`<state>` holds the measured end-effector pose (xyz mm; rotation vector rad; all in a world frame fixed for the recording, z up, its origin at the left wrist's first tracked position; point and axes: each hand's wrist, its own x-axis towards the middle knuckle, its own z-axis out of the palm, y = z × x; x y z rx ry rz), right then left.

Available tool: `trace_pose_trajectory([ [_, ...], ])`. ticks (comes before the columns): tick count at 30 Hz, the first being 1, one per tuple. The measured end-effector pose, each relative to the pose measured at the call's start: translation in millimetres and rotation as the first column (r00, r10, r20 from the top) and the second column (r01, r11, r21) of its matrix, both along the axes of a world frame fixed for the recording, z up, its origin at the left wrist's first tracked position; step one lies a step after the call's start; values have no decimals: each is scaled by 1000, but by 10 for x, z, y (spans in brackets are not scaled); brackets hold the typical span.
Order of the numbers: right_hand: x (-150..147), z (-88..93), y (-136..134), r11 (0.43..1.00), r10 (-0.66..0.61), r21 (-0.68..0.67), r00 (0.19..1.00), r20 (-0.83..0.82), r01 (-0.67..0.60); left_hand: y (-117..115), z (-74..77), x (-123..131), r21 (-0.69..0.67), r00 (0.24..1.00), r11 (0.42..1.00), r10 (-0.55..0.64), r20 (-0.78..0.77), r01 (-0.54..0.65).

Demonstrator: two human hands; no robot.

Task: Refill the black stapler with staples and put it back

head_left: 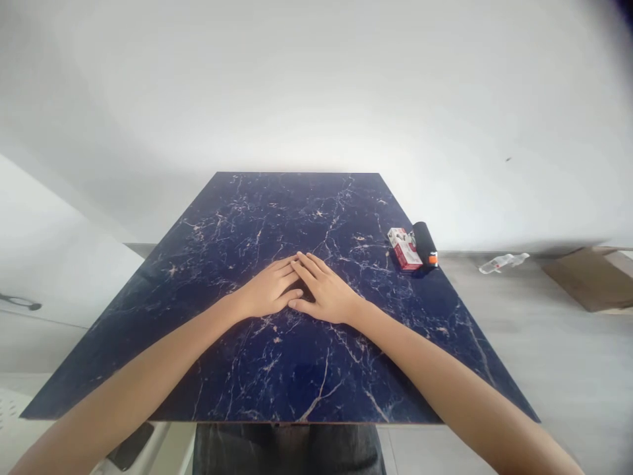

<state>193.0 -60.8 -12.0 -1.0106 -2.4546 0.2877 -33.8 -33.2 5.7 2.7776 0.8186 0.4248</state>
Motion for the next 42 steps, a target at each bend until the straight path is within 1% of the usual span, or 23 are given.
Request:
trace_pose_trajectory([
  [4,8,5,0,1000,2,-15,1000,16,-2,10,-15,-11,-14,999,1000,10,-36,-11],
  [9,-5,63,-12,999,-4,-36,1000,14,5,-1,-4,-14,-34,997,999,39,-71,-41],
  [15,11,66,-20,999,1,-37,1000,26,0,-17,19,-16,-53,999,998,23,-28,-24],
  [20,11,47,-21,1000,2,-24,1000,22,-2,-22,13,-19,-16,1000,1000,13,-10,-13],
  [25,13,42,-23,1000,19,-7,998,-59,-19,-36,38,1,-22,1000,1000,18,3,-18],
  [27,14,43,-23,1000,20,-3,998,-64,-21,-36,40,5,-18,1000,1000,17,15,-16],
  [33,11,47,-20,1000,16,-3,1000,-15,-16,-2,-16,-10,23,999,1000,-20,31,20],
  [37,12,49,-19,1000,12,2,1000,-4,-12,8,-51,-25,19,1000,1000,-1,29,1],
  [42,11,56,-22,1000,12,0,1000,-1,-12,7,-60,-28,12,999,1000,8,40,-9],
])
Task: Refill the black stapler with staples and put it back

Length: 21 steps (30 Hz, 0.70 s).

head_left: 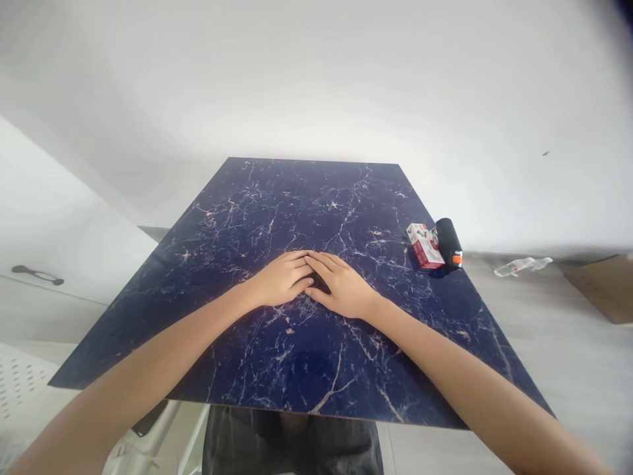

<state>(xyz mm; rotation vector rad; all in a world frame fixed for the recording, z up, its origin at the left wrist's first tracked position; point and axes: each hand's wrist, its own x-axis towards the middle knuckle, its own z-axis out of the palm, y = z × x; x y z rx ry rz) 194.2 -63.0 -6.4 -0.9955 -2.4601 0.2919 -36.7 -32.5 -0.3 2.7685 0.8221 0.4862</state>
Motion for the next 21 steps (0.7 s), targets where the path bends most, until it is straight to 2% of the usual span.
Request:
trace_pose_trajectory([
  [10,-4,17,-12,1000,-5,-7,1000,-6,5,8,-41,-1,9,1000,1000,6,10,-6],
  [14,-7,24,-14,1000,-6,-6,1000,6,6,6,-32,-4,10,1000,1000,9,-18,-9],
  [21,-10,17,-17,1000,-2,-10,1000,-12,2,-4,-4,2,-14,1000,1000,7,21,-7],
])
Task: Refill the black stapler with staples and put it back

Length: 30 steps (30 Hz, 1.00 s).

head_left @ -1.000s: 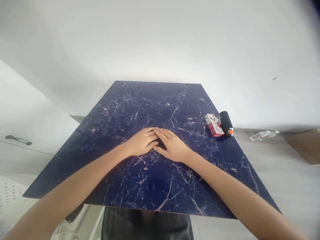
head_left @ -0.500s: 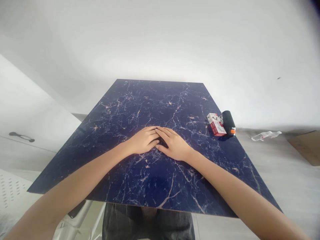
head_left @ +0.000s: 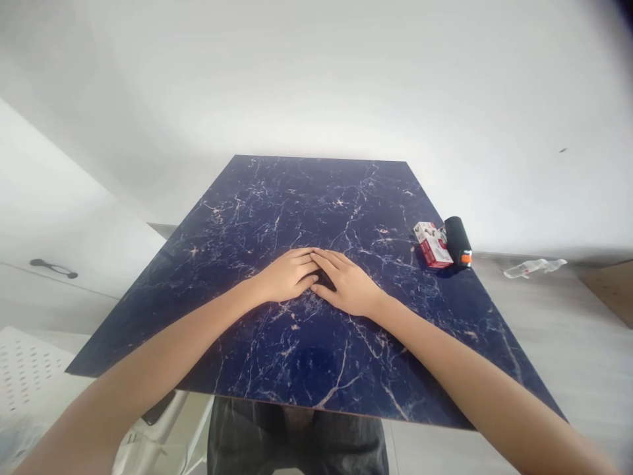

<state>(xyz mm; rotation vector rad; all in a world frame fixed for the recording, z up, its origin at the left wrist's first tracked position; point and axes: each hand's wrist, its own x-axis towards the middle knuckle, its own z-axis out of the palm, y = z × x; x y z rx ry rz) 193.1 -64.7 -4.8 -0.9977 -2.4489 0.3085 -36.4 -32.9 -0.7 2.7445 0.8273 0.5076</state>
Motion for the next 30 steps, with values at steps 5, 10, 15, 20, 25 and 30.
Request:
trace_pose_trajectory([
  [5,4,-15,9,1000,1,3,1000,-7,-1,0,-3,-2,10,1000,1000,-11,5,11],
  [10,12,-34,17,1000,-1,16,1000,10,1,-14,14,-1,42,999,999,6,-37,-4],
  [15,3,-28,-8,1000,4,17,1000,3,-5,-11,32,7,51,999,999,-16,-37,18],
  [20,253,134,183,965,-186,178,982,-45,191,-21,21,-1,136,999,991,-20,35,15],
  [25,1213,558,482,613,-772,244,636,-21,752,-25,13,-17,213,986,974,-101,132,72],
  [30,2122,727,573,321,-805,-108,332,492,941,-67,-7,29,214,981,975,-103,163,67],
])
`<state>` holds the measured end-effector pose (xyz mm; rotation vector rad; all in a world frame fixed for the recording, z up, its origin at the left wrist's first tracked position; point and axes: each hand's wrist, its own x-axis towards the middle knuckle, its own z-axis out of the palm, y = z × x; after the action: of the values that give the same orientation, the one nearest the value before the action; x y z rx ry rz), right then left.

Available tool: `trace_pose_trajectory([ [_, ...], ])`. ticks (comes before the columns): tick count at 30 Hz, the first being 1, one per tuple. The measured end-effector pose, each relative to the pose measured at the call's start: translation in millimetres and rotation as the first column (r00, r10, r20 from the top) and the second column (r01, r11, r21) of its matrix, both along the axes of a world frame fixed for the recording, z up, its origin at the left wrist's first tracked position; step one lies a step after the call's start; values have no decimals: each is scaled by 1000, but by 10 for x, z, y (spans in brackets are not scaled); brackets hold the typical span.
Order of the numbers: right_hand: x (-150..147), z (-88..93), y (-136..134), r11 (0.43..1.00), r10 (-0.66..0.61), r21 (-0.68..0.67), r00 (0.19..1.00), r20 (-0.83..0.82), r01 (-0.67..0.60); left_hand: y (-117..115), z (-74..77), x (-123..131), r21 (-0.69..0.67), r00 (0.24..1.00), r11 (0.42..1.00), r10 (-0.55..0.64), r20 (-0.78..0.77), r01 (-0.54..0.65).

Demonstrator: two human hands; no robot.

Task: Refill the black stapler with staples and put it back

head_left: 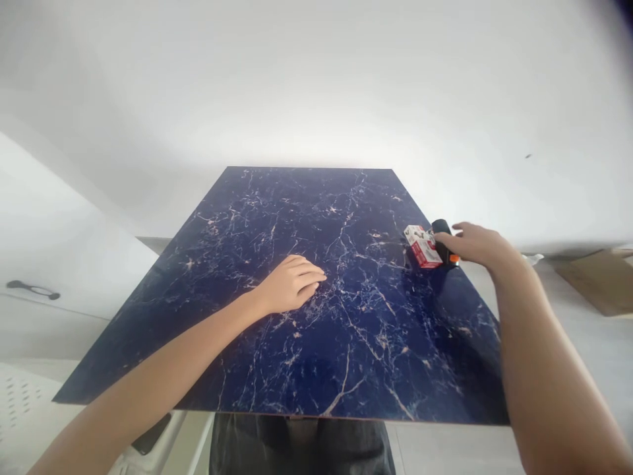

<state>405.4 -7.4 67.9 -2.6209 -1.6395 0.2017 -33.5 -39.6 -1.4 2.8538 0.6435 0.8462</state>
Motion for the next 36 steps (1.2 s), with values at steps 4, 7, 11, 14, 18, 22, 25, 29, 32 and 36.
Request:
trace_pose_trajectory([
  [4,102,-115,42,995,44,-86,999,-17,-45,-74,93,17,-51,1000,999,9,-15,-9],
  [7,-94,-117,78,993,92,-61,991,-94,-98,-89,243,-117,-71,998,996,43,-35,-46],
  [11,-583,7,154,980,179,-52,963,-201,-194,-16,376,-575,-89,970,966,244,9,-243],
  [14,-1059,79,232,963,234,-66,936,-264,-259,84,366,-1022,-133,909,908,410,76,-398],
  [18,-1743,82,308,925,371,2,899,-232,-381,217,323,-1492,-226,782,791,605,150,-569],
  [22,-2455,15,294,861,502,98,807,-312,-499,277,341,-1652,-221,716,746,665,212,-628],
  [25,-3032,-53,215,799,590,183,686,-425,-573,268,376,-1633,-198,744,759,649,157,-620],
  [29,-3794,-138,89,739,669,298,604,-434,-604,265,397,-1635,-198,793,781,609,32,-592],
  [32,-4167,-172,95,756,636,309,536,-554,-577,304,395,-1720,-189,779,763,627,-13,-618],
  [36,-4233,-185,336,812,515,256,438,-737,-525,328,431,-1905,-197,672,658,741,-2,-727],
])
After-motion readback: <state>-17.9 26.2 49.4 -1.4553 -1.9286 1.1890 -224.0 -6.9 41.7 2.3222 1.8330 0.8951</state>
